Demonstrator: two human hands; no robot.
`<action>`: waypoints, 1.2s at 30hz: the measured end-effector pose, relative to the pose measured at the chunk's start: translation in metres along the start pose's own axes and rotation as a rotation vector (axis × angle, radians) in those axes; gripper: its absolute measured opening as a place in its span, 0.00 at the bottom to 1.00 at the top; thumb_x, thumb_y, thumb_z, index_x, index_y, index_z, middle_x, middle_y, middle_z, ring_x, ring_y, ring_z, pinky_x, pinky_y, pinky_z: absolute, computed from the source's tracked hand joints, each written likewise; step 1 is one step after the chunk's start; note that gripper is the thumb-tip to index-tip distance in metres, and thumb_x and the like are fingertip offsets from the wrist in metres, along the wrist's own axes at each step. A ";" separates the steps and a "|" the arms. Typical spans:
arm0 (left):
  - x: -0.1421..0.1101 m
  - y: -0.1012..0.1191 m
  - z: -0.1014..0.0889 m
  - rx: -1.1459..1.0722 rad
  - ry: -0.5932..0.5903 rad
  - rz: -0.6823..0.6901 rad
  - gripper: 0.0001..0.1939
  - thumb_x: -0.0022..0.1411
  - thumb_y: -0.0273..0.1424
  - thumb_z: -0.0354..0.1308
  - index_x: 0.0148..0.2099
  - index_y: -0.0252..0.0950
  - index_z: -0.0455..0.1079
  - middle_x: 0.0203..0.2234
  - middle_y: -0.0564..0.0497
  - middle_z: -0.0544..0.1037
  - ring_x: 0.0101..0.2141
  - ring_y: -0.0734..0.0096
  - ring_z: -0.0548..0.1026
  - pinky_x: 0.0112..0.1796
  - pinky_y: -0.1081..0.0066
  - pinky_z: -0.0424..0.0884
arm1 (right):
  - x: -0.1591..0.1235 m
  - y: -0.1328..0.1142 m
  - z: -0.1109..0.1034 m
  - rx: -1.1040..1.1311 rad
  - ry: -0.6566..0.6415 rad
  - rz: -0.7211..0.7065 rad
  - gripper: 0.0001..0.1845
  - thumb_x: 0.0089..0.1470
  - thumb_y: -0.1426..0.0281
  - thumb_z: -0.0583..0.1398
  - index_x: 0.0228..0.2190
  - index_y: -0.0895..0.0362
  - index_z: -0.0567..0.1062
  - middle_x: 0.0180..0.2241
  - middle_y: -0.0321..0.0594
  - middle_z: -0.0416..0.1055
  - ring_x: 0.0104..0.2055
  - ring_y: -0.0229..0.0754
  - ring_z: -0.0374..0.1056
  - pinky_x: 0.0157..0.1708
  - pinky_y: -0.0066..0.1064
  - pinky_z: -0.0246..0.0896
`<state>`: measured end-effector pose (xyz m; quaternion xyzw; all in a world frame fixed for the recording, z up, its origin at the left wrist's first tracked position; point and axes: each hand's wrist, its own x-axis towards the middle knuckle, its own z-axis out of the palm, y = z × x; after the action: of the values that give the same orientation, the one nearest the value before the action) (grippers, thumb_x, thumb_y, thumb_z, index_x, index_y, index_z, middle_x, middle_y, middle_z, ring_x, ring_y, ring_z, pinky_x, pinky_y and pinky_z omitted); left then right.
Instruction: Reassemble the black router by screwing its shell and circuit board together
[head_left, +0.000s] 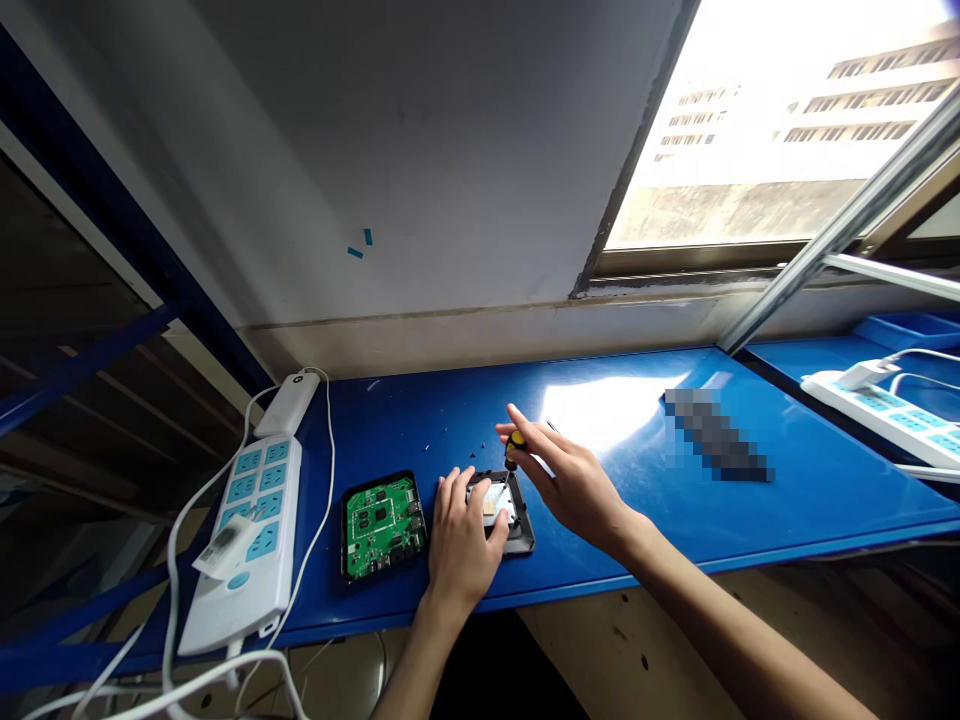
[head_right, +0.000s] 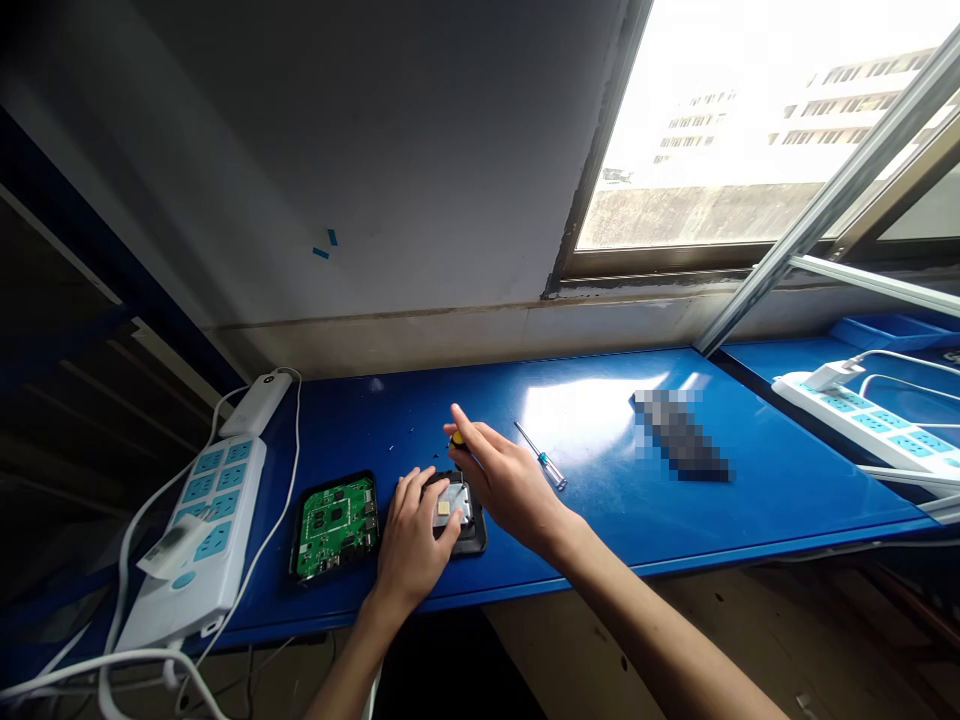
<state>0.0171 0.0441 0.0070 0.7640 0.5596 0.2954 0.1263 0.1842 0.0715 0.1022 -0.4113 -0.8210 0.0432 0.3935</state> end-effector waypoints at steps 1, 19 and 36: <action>0.000 0.000 0.000 0.000 -0.001 0.000 0.18 0.67 0.34 0.53 0.57 0.37 0.68 0.60 0.41 0.69 0.64 0.48 0.61 0.62 0.41 0.59 | 0.001 0.001 0.001 -0.013 0.026 0.002 0.28 0.68 0.71 0.53 0.66 0.49 0.57 0.43 0.44 0.76 0.40 0.41 0.75 0.38 0.33 0.74; 0.001 0.002 -0.004 0.000 -0.007 0.000 0.18 0.67 0.34 0.53 0.58 0.36 0.68 0.60 0.40 0.69 0.63 0.48 0.62 0.62 0.42 0.60 | 0.003 0.008 -0.001 -0.075 0.185 0.057 0.12 0.60 0.61 0.63 0.40 0.56 0.77 0.30 0.38 0.69 0.26 0.37 0.69 0.25 0.30 0.68; 0.001 0.002 -0.003 0.009 -0.021 -0.012 0.18 0.66 0.33 0.54 0.57 0.37 0.69 0.60 0.40 0.69 0.64 0.49 0.61 0.62 0.42 0.59 | 0.000 0.006 0.000 0.068 0.071 0.100 0.12 0.66 0.71 0.56 0.50 0.52 0.72 0.43 0.43 0.76 0.36 0.39 0.75 0.37 0.32 0.74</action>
<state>0.0170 0.0443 0.0104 0.7641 0.5642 0.2842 0.1305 0.1880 0.0752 0.0994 -0.4395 -0.7830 0.0760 0.4334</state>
